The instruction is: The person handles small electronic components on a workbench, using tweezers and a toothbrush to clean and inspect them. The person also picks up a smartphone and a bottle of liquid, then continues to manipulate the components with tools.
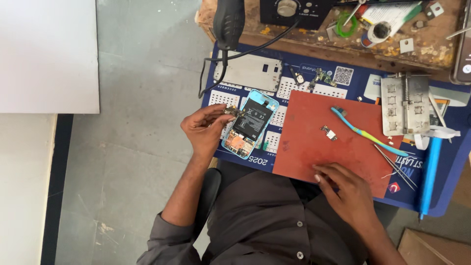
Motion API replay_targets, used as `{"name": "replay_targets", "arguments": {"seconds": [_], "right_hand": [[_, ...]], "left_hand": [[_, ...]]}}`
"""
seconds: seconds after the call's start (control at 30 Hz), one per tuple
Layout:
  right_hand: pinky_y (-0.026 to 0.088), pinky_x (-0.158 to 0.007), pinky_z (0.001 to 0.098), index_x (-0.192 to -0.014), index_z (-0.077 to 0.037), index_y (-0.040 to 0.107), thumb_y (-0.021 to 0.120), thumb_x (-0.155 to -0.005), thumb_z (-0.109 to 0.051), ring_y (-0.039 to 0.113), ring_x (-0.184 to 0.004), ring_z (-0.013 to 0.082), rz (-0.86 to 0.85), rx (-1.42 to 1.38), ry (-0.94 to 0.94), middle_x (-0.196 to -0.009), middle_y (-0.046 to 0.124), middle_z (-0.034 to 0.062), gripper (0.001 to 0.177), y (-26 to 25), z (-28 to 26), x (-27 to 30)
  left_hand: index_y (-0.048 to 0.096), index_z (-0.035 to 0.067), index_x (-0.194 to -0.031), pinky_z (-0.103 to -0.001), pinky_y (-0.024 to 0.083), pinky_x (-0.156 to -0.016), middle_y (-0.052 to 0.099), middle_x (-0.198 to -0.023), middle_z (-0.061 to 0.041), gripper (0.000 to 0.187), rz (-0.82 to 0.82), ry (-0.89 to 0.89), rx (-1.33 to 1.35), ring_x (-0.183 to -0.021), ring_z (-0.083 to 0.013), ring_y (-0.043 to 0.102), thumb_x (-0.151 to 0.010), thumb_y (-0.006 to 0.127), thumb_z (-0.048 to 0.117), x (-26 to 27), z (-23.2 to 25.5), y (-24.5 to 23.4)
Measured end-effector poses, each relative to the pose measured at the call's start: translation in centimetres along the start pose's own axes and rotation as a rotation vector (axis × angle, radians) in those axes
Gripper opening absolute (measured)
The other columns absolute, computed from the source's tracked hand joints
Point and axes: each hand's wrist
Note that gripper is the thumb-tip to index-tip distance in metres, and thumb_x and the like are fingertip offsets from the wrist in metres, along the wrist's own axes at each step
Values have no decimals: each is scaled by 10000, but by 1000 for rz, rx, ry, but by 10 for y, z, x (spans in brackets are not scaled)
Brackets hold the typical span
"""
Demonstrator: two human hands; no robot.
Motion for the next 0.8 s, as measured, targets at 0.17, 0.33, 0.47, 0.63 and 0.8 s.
{"name": "replay_targets", "arguments": {"seconds": [0.17, 0.33, 0.47, 0.63, 0.8], "right_hand": [[614, -703, 312, -1122, -75, 747, 678, -907, -154, 761, -837, 193, 7, -4, -14, -1035, 749, 64, 239, 2, 1, 1], [614, -707, 314, -1120, -78, 748, 679, -906, -153, 763, -844, 191, 5, 2, -13, -1025, 747, 64, 237, 3, 2, 0], [610, -701, 316, -1117, -83, 752, 682, -904, -154, 764, -849, 192, 6, 14, -22, -1029, 751, 59, 235, 2, 1, 0], [593, -721, 335, -1098, -92, 745, 714, -898, -158, 736, -874, 229, 143, 59, -124, -1056, 744, 78, 213, -7, 12, 0], [495, -1024, 433, -1281, -42, 645, 700, -1011, -97, 623, -1193, 340, 588, 241, -146, -1307, 666, 152, 281, -76, 57, -17]], "left_hand": [[754, -69, -1009, -237, 620, -717, 781, -880, -127, 186, -13, 105, -95, -795, -138, 755, -841, 829, -94, 4, 13, 0], [741, -44, -932, -211, 590, -665, 758, -846, -100, 208, -10, 186, -107, -767, -109, 730, -798, 899, -28, 5, 19, 0], [732, -34, -920, -214, 590, -669, 758, -850, -97, 225, -14, 225, -110, -775, -114, 736, -786, 911, -16, 6, 17, 0], [741, -35, -967, -263, 600, -745, 759, -929, -114, 188, -26, 250, -188, -831, -144, 733, -831, 868, -56, 1, 8, -3], [753, -26, -1002, -242, 544, -608, 765, -943, -98, 156, -42, 50, -409, -744, -113, 701, -869, 834, -40, -10, 7, -5]]}}
Point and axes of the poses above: each hand's wrist, its own x-axis away from the middle knuckle, its own y-axis out of the palm, z = x × y
